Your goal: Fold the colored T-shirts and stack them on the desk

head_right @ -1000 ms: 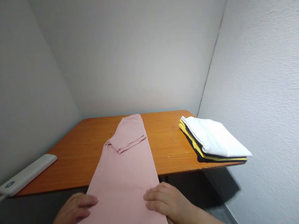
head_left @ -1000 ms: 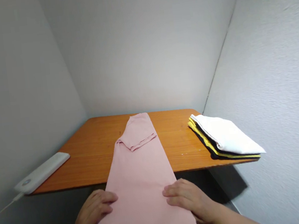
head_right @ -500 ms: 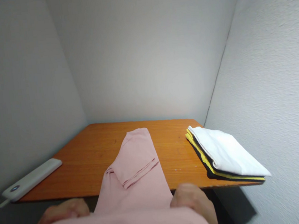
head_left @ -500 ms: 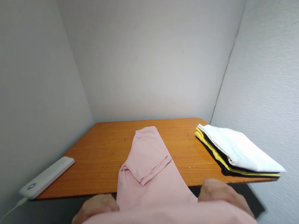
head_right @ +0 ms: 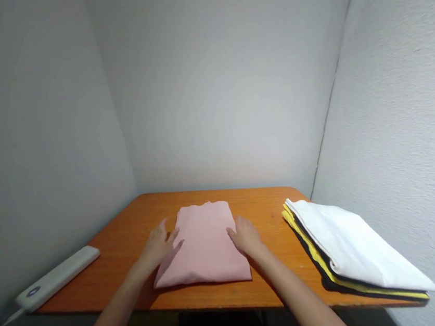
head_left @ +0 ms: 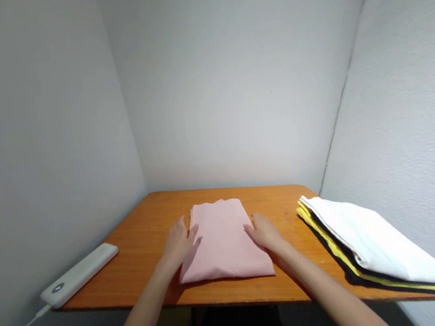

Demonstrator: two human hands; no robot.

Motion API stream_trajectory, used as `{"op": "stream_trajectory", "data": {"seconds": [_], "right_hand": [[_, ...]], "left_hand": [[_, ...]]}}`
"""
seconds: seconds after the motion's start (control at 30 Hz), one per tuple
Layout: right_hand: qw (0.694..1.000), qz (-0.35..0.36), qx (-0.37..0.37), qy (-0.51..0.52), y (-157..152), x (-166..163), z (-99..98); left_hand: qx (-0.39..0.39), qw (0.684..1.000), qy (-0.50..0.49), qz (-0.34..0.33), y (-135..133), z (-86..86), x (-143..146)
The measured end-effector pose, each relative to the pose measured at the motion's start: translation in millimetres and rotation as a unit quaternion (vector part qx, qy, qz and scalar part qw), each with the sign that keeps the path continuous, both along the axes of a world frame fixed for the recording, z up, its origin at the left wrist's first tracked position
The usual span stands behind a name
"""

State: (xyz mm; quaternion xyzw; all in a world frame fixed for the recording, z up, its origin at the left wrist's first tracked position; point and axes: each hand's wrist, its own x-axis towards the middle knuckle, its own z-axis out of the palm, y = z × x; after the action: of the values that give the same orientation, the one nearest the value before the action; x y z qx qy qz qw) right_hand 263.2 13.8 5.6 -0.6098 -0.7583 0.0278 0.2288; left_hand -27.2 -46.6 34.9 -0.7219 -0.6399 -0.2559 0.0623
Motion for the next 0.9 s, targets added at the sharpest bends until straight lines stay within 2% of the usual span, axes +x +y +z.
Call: {"op": "stream_trajectory", "data": {"seconds": [0.1, 0.27, 0.33, 0.43, 0.57, 0.63, 0.9], "right_hand": [[0.997, 0.034, 0.044, -0.056, -21, -2, -11.8], [0.993, 0.081, 0.058, -0.071, -45, -26, 15.0], [0.992, 0.093, 0.046, -0.071, -51, -36, 22.5], [0.993, 0.093, -0.005, -0.077, -55, -46, 16.3], [0.989, 0.088, -0.080, -0.091, -56, -47, -9.8], [0.987, 0.090, -0.089, -0.097, -56, -47, -18.4], [0.988, 0.080, -0.093, -0.096, -62, -46, -14.2]], "left_hand": [[-0.030, 0.999, 0.008, 0.018, 1, -1.6, 8], [-0.034, 0.997, 0.048, -0.042, -5, 17.4, 44], [-0.046, 0.995, 0.064, -0.055, -2, 17.5, 57], [-0.088, 0.990, 0.089, -0.070, 5, -1.8, 68], [-0.154, 0.982, 0.099, -0.047, 10, -38.5, 70], [-0.156, 0.982, 0.101, -0.036, 10, -48.1, 70], [-0.164, 0.978, 0.131, -0.003, 5, -45.8, 76]]}}
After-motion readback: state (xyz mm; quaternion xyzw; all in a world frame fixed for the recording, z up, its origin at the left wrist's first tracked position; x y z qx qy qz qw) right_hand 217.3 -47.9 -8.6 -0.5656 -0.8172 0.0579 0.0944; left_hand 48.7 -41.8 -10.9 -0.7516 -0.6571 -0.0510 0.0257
